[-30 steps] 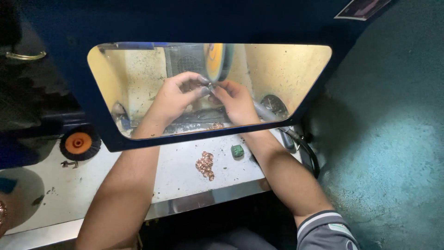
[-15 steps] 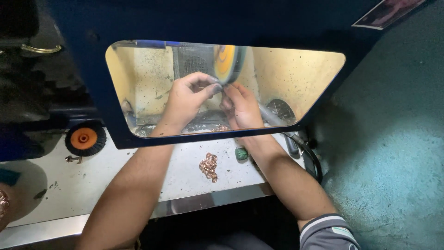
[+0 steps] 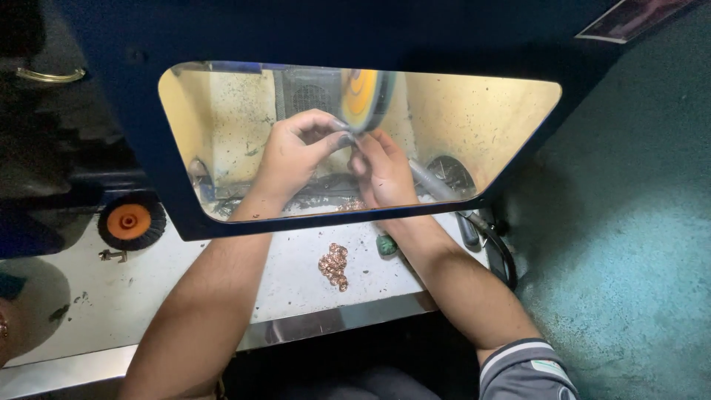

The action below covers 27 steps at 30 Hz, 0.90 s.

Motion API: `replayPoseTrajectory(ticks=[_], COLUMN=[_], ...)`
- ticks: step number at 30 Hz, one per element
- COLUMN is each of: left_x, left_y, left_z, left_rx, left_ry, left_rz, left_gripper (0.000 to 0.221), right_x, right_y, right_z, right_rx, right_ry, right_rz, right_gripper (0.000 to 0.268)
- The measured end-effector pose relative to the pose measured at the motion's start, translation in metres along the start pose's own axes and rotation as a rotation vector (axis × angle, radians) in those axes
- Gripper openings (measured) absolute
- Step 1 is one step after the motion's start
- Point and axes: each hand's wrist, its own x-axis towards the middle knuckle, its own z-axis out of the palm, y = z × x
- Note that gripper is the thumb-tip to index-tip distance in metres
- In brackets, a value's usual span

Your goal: Polishing a ring on a motorized wheel and inspecting the progress, occasionally interacting with other small jewelry components on the workbench.

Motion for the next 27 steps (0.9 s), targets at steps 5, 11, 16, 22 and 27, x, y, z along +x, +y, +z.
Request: replayPoseTrajectory(ticks=[5,11,16,22,27], left_x=[-0.003,-0.006,-0.008,-0.005,-0.003], left_y=[0.004,0.021,0.028,0.013,0.019], left_z=[0.0,-0.006,-0.009,-0.004,-0.008], left_rx=[0.022,0.067,0.189,0.29,0.283], left_ry=[-0.012,-0.034,-0.063,-0.034,-0.068], left_rz=[0.087,0.144,0.209,0.189,0.197], left_gripper=[0.008,0.01,0.006,0.003,0.006], right_x=[-0.005,0.01,0.013,0.017,0.02], right_y=[-0.006,0.01,-0.003,-0.007,-0.006], right_z=[0.005,-0.02,-0.035,-0.033,-0.042], right_rx=[0.004,-0.16,-0.617,-0.947,-0.704], right_ry=[0.023,0.001,-0.045,-0.017,-0.147], right_rz=[-0.041,-0.148,-0.489,-0.846,-0.414], right_gripper=[0.009,0.01,0.013,0.016,0.028])
